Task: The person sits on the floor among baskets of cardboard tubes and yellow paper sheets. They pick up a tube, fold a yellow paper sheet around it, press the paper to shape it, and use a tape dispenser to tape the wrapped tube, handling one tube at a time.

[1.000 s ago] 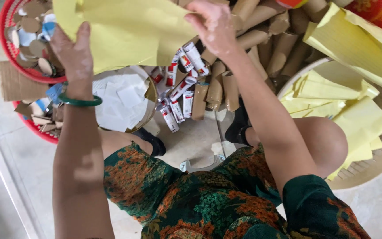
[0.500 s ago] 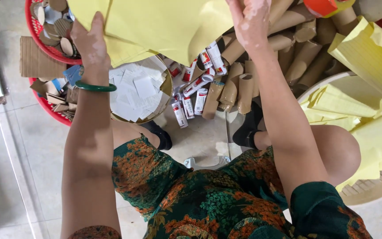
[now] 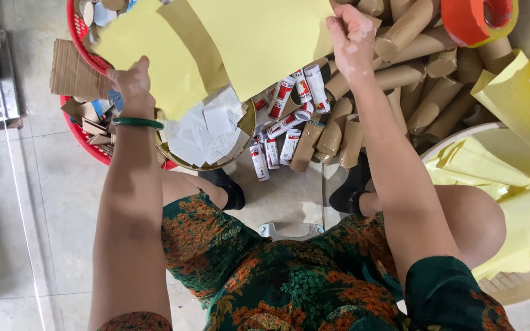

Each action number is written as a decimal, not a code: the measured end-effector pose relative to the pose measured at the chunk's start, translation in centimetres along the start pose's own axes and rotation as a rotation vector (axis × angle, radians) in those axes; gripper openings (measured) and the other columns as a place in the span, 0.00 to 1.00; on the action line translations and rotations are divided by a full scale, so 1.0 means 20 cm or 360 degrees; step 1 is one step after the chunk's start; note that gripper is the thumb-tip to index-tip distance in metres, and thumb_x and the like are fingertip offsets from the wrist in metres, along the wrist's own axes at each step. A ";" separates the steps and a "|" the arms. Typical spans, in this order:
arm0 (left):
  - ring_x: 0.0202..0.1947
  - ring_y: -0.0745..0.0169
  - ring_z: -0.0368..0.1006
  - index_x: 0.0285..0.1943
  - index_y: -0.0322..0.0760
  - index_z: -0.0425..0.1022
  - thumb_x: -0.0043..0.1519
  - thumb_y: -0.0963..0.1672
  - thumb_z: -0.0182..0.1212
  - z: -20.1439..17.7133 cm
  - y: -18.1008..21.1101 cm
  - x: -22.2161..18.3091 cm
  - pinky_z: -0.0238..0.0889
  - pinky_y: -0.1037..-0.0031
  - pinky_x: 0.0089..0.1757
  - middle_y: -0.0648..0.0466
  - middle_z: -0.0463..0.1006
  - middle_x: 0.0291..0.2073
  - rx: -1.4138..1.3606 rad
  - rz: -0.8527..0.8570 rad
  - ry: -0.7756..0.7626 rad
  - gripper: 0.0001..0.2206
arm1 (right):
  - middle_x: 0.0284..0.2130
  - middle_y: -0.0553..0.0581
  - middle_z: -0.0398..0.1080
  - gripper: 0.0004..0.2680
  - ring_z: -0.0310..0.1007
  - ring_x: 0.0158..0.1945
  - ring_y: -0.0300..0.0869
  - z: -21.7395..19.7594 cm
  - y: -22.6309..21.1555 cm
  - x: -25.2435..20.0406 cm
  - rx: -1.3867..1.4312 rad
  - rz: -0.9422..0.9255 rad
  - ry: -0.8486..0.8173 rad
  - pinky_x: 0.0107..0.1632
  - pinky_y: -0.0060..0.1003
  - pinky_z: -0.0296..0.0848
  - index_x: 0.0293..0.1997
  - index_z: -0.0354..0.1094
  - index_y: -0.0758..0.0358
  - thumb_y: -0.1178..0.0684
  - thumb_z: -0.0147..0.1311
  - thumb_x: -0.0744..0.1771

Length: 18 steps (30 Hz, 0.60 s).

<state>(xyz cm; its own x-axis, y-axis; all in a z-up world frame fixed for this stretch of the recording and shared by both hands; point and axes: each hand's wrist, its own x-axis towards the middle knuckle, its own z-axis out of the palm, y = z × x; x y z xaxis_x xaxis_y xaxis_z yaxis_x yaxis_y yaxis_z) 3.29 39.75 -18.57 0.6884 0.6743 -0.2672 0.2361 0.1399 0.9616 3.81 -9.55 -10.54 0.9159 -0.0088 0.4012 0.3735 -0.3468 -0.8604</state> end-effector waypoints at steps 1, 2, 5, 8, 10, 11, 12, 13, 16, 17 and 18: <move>0.56 0.44 0.69 0.70 0.27 0.46 0.55 0.41 0.71 0.01 -0.05 0.04 0.72 0.63 0.52 0.38 0.60 0.62 0.0442 0.0070 0.0177 0.39 | 0.28 0.52 0.70 0.04 0.64 0.31 0.33 0.01 -0.02 -0.01 -0.0003 -0.0045 0.0015 0.35 0.30 0.65 0.48 0.73 0.71 0.61 0.56 0.70; 0.61 0.38 0.60 0.74 0.25 0.37 0.55 0.45 0.80 0.01 -0.10 0.07 0.66 0.63 0.55 0.30 0.46 0.68 0.0888 0.0140 0.0352 0.51 | 0.29 0.51 0.71 0.05 0.65 0.31 0.32 0.02 -0.05 -0.02 -0.0005 -0.0086 0.0030 0.36 0.30 0.66 0.50 0.73 0.72 0.61 0.56 0.70; 0.71 0.45 0.63 0.78 0.28 0.50 0.62 0.50 0.78 0.15 -0.12 -0.07 0.60 0.64 0.67 0.38 0.63 0.71 0.0746 0.0995 -0.0365 0.44 | 0.33 0.51 0.74 0.04 0.68 0.35 0.32 0.06 -0.20 -0.02 0.0147 -0.0097 0.0039 0.40 0.30 0.69 0.49 0.72 0.72 0.61 0.54 0.72; 0.74 0.47 0.48 0.80 0.29 0.42 0.62 0.49 0.76 0.40 0.25 -0.65 0.49 0.63 0.68 0.37 0.51 0.75 0.0349 0.0245 -0.0770 0.47 | 0.29 0.52 0.73 0.04 0.69 0.32 0.35 0.07 -0.24 -0.05 -0.0083 -0.0285 0.0105 0.38 0.32 0.68 0.42 0.71 0.72 0.61 0.56 0.72; 0.70 0.48 0.56 0.77 0.31 0.42 0.60 0.48 0.76 0.45 0.27 -0.72 0.57 0.62 0.65 0.38 0.55 0.71 0.0149 0.0009 -0.0840 0.46 | 0.26 0.53 0.70 0.06 0.65 0.29 0.36 0.07 -0.15 -0.04 -0.0101 -0.0104 0.0070 0.35 0.33 0.64 0.38 0.70 0.72 0.59 0.58 0.71; 0.67 0.48 0.65 0.74 0.33 0.42 0.58 0.46 0.76 0.47 0.29 -0.75 0.65 0.61 0.63 0.38 0.60 0.67 -0.0054 -0.0211 -0.0897 0.45 | 0.23 0.54 0.68 0.09 0.62 0.26 0.37 0.08 -0.11 -0.03 -0.0111 0.0063 0.0038 0.33 0.35 0.60 0.35 0.69 0.73 0.57 0.59 0.71; 0.67 0.48 0.65 0.74 0.33 0.42 0.58 0.46 0.76 0.46 0.25 -0.71 0.65 0.61 0.63 0.38 0.60 0.67 -0.0054 -0.0211 -0.0896 0.45 | 0.23 0.54 0.68 0.09 0.62 0.26 0.37 0.08 -0.04 -0.03 -0.0110 0.0062 0.0037 0.33 0.35 0.60 0.35 0.69 0.73 0.57 0.59 0.71; 0.61 0.47 0.70 0.69 0.28 0.57 0.57 0.45 0.75 0.46 0.22 -0.67 0.68 0.59 0.60 0.38 0.68 0.62 -0.0221 -0.0138 -0.1052 0.35 | 0.24 0.54 0.70 0.10 0.63 0.27 0.36 0.07 0.03 -0.02 -0.0028 0.0179 0.0106 0.34 0.34 0.62 0.34 0.70 0.72 0.56 0.60 0.71; 0.50 0.49 0.79 0.57 0.25 0.74 0.57 0.44 0.70 0.46 0.23 -0.67 0.75 0.58 0.52 0.41 0.80 0.51 0.0008 0.0070 -0.0980 0.22 | 0.31 0.54 0.74 0.06 0.69 0.34 0.38 0.08 0.21 -0.06 -0.0024 0.0088 0.0024 0.41 0.35 0.69 0.41 0.73 0.70 0.56 0.58 0.71; 0.44 0.52 0.83 0.51 0.26 0.77 0.57 0.44 0.67 0.46 0.25 -0.69 0.78 0.60 0.46 0.44 0.84 0.44 0.0406 0.0195 -0.0735 0.17 | 0.38 0.55 0.77 0.05 0.74 0.40 0.42 0.09 0.27 -0.07 -0.0094 -0.0116 -0.0132 0.47 0.38 0.72 0.48 0.75 0.67 0.57 0.56 0.71; 0.44 0.52 0.83 0.51 0.26 0.77 0.57 0.44 0.67 0.43 0.15 -0.62 0.78 0.60 0.46 0.44 0.84 0.44 0.0407 0.0194 -0.0736 0.17 | 0.38 0.55 0.77 0.05 0.74 0.40 0.42 0.14 0.26 -0.15 -0.0094 -0.0114 -0.0132 0.47 0.38 0.72 0.48 0.75 0.67 0.57 0.56 0.71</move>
<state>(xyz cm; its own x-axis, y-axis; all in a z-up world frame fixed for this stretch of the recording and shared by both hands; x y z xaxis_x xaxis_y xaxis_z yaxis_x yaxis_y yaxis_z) 1.31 25.53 -12.94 0.9377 0.2769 -0.2099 0.2552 -0.1392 0.9568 3.42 -8.64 -17.23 0.8972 0.0946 0.4314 0.4313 -0.3985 -0.8094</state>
